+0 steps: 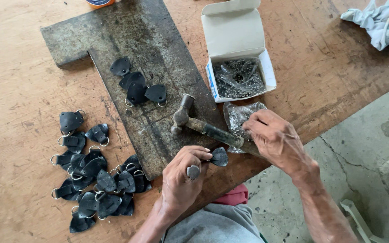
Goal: The person attaches metal key rings to black leather key fobs. They pick a fob, insert a metal ring and rivet, then use a small punch and a hammer on a wooden block to set the hardware, placing finished fobs in a growing pile on the table.
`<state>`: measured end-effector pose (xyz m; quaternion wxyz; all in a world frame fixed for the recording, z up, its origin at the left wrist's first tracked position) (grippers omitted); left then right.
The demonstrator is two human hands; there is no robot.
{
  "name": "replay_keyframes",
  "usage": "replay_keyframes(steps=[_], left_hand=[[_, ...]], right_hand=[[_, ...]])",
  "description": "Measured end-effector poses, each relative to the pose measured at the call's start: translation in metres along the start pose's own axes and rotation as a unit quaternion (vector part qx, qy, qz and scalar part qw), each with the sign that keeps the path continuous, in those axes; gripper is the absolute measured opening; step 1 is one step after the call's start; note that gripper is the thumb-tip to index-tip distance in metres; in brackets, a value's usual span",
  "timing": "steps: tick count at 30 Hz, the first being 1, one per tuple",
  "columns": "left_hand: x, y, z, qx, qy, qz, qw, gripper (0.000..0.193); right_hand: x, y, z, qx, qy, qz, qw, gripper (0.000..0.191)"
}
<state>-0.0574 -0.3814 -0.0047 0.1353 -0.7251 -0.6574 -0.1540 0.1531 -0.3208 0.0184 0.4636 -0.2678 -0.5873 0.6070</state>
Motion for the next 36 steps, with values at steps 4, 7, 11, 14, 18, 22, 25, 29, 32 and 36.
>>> replay_keyframes(steps=[4,7,11,14,18,22,25,29,32,36], left_hand=[[-0.001,0.0,-0.001,0.0,0.003,-0.001,1.0,0.035],[-0.002,0.0,0.0,0.0,0.0,0.003,1.0,0.035],[-0.002,0.001,0.0,0.001,-0.001,0.009,1.0,0.035],[-0.001,0.0,0.0,0.003,-0.018,0.003,1.0,0.035],[-0.001,0.0,-0.002,-0.007,-0.003,0.011,1.0,0.034],[-0.004,0.001,-0.003,-0.038,-0.008,0.031,0.999,0.034],[-0.005,0.0,-0.004,-0.04,0.008,0.042,0.998,0.034],[-0.005,0.0,-0.007,-0.03,0.028,0.059,0.997,0.032],[-0.005,-0.002,-0.007,-0.028,0.028,0.06,0.997,0.029],[-0.007,-0.002,-0.007,-0.016,0.033,0.083,0.996,0.029]], right_hand=[[-0.001,0.006,-0.006,0.015,0.047,0.044,0.998,0.003],[-0.002,0.011,-0.01,0.026,0.071,0.076,0.994,0.004],[-0.003,0.009,-0.012,0.044,0.066,0.05,0.996,0.008],[-0.005,0.008,-0.015,0.058,0.062,0.044,0.995,0.012],[-0.006,0.001,-0.014,0.073,0.043,0.002,0.996,0.011],[-0.01,0.003,0.009,0.081,0.001,-0.007,0.997,0.007],[-0.013,0.015,0.04,0.122,-0.063,0.04,0.99,0.01],[-0.015,0.014,0.057,0.125,-0.08,0.069,0.987,0.014],[-0.012,0.012,0.059,0.132,-0.059,0.081,0.986,0.014],[-0.009,0.01,0.063,0.14,-0.06,0.079,0.985,0.015]])
Point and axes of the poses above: each hand's wrist, its own x-axis towards the middle knuckle, its own y-axis out of the palm, z = x × y, the point moved 6 cm from there along x, towards the middle knuckle, and after that the axes turned 15 degrees about -x, right-handed, at the moved point
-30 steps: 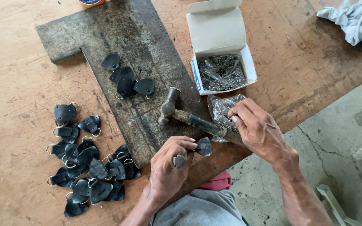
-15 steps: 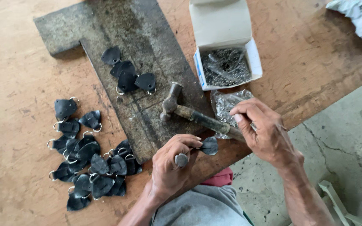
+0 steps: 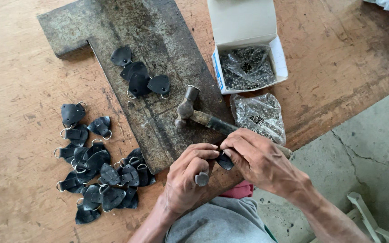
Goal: The person attaches metal key rings to black leather key fobs. They pick a fob, insert a metal ring and rivet, then use a small punch and a hammer on a wooden block to set the hardware, placing finished fobs in a growing pile on the table.
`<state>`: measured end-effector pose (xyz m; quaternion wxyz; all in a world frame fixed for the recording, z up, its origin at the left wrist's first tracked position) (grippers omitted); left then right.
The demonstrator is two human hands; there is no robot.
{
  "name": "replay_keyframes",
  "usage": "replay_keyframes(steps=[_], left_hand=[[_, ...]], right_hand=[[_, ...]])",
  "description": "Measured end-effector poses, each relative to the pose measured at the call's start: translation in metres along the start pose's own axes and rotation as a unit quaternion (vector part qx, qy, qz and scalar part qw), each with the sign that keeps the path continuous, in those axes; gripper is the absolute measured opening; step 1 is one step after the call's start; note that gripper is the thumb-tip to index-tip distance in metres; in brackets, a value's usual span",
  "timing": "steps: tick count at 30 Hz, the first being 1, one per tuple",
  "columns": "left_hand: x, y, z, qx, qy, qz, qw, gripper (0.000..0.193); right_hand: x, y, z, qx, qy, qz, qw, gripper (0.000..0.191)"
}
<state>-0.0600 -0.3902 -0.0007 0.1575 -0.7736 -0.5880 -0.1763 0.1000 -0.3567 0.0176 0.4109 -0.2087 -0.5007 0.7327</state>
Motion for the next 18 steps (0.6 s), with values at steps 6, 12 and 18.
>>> replay_keyframes(steps=[6,12,18], left_hand=[[-0.001,0.002,0.0,0.024,0.016,0.019,0.999,0.027],[-0.001,0.005,0.0,0.047,0.011,0.045,0.998,0.03],[-0.002,-0.002,0.001,0.021,-0.015,0.0,1.0,0.031]], right_hand=[[0.003,-0.001,0.004,-0.036,-0.023,-0.011,0.999,0.015],[0.004,-0.004,0.012,-0.066,-0.05,-0.038,0.996,0.01],[0.001,-0.003,0.011,0.032,0.0,-0.059,0.998,0.012]])
Point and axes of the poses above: each hand's wrist, its own x-axis towards the middle knuckle, its own y-axis out of the palm, z = x × y, the point moved 6 cm from there along x, towards the middle knuckle, and after that the axes turned 15 degrees about -x, right-handed, at the moved point
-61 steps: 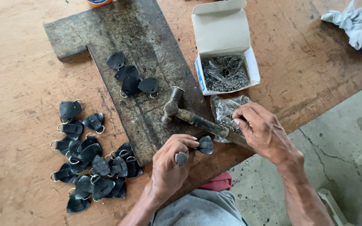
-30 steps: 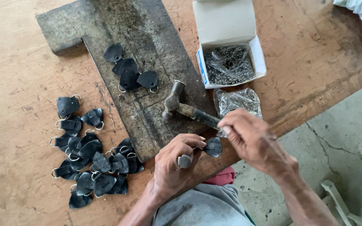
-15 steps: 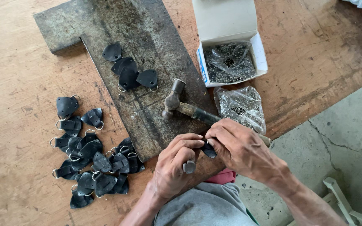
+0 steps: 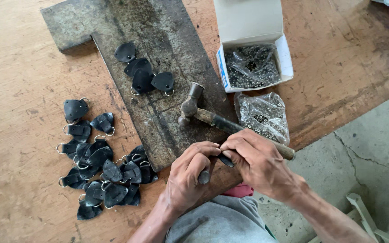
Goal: The person attaches metal key rings to black leather key fobs. They pick a fob, insert a metal ring and rivet, then use a small punch and a hammer on a wooden block to set the hardware, placing finished fobs in a growing pile on the table.
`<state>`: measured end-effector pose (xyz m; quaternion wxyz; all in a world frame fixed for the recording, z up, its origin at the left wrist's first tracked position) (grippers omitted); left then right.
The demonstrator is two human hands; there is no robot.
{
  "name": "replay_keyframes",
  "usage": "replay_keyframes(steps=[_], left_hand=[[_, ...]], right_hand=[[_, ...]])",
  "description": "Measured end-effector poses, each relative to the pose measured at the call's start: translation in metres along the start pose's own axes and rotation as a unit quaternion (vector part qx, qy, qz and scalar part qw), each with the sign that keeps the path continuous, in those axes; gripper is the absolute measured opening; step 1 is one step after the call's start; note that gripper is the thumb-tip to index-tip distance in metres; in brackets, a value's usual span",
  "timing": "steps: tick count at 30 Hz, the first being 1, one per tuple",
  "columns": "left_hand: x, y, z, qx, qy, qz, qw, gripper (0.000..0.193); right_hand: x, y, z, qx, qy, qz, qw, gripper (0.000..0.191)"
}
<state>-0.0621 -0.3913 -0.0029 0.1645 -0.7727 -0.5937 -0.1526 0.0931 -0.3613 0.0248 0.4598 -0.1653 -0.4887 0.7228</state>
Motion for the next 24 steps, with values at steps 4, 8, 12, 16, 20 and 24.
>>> replay_keyframes(steps=[4,8,12,16,20,24], left_hand=[[0.0,-0.002,-0.003,0.006,0.018,0.009,1.0,0.031],[0.0,0.0,-0.006,-0.003,0.03,0.03,0.999,0.032],[0.0,-0.001,-0.008,0.002,0.038,0.022,0.999,0.031],[-0.001,-0.003,-0.008,0.02,0.047,0.02,0.998,0.03],[-0.002,-0.003,-0.006,0.035,0.047,0.029,0.998,0.028],[-0.002,-0.005,-0.006,0.02,0.044,0.017,0.999,0.03]], right_hand=[[-0.005,0.002,-0.008,0.059,0.051,0.012,0.997,0.017],[-0.007,0.006,-0.015,0.075,0.078,0.033,0.994,0.015],[-0.005,0.009,-0.013,0.064,0.054,0.014,0.996,0.013],[-0.005,0.009,-0.008,0.033,0.044,-0.014,0.998,0.012],[-0.008,0.009,-0.004,0.032,0.074,-0.04,0.996,0.011],[-0.01,0.011,-0.001,0.047,0.085,-0.043,0.994,0.012]])
Point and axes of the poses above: each hand's wrist, its own x-axis towards the middle knuckle, its own y-axis out of the palm, z = x × y, the point moved 6 cm from there along x, towards the middle knuckle, and after that the axes turned 15 degrees about -x, right-handed, at the moved point
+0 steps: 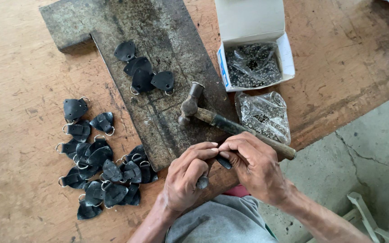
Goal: The person attaches metal key rings to black leather key fobs. They pick a fob, insert a metal ring and rivet, then use a small punch and a hammer on a wooden block to set the hardware, placing finished fobs in a growing pile on the table.
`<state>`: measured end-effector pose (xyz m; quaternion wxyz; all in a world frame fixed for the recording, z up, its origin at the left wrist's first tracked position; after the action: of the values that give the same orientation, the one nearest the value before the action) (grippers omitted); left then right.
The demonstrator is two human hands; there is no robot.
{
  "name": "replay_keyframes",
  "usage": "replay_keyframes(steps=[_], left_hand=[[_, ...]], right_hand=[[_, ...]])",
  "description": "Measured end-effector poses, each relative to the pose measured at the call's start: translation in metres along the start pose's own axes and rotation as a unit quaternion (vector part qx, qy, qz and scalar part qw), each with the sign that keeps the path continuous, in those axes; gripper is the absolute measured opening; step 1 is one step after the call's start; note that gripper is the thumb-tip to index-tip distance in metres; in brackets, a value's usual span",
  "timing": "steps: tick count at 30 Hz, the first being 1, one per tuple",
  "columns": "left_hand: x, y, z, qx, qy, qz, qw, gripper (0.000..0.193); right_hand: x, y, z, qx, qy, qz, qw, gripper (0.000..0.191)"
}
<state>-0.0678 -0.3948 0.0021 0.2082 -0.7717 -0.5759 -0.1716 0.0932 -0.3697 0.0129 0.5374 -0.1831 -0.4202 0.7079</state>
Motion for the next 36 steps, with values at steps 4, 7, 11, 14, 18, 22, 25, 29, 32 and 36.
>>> replay_keyframes(steps=[4,7,11,14,18,22,25,29,32,36], left_hand=[[0.001,-0.001,-0.002,-0.001,0.01,-0.024,1.0,0.029],[0.002,-0.002,0.0,-0.008,-0.001,-0.061,0.998,0.03],[0.004,-0.005,0.007,0.001,-0.076,-0.095,0.993,0.03],[0.009,-0.003,0.006,-0.028,-0.102,-0.082,0.991,0.031],[0.011,0.0,0.019,-0.097,-0.244,-0.11,0.959,0.036],[0.011,-0.003,0.037,-0.183,-0.322,-0.156,0.916,0.042],[0.012,0.0,0.048,-0.274,-0.319,-0.205,0.884,0.041],[0.014,0.0,0.055,-0.293,-0.297,-0.223,0.881,0.038],[0.011,-0.002,0.067,-0.314,-0.348,-0.236,0.851,0.025],[0.007,0.0,0.07,-0.327,-0.363,-0.227,0.842,0.02]], right_hand=[[-0.001,-0.003,0.001,0.055,0.004,0.013,0.998,0.014],[-0.002,-0.008,0.003,0.081,-0.007,0.047,0.996,0.018],[-0.006,-0.015,0.007,0.109,-0.042,0.079,0.99,0.031],[-0.006,-0.016,0.004,0.06,-0.049,0.062,0.995,0.034],[0.011,-0.02,-0.025,0.09,-0.02,0.046,0.995,0.026],[0.047,-0.053,-0.063,-0.21,-0.051,-0.067,0.974,0.019],[0.085,-0.058,-0.088,-0.235,-0.079,-0.094,0.964,0.012],[0.128,-0.034,-0.123,-0.316,-0.034,0.028,0.948,0.007],[0.137,-0.023,-0.134,-0.342,-0.02,0.085,0.936,0.012],[0.137,-0.024,-0.131,-0.374,-0.009,0.113,0.921,0.008]])
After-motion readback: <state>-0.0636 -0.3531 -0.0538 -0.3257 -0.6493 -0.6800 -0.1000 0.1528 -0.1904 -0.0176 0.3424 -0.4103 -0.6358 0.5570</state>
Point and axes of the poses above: each hand's wrist, its own x-axis towards the middle knuckle, its own y-axis out of the palm, z = x × y, the point moved 6 cm from there along x, towards the middle knuckle, and after that the axes turned 15 degrees about -x, right-handed, at the moved point
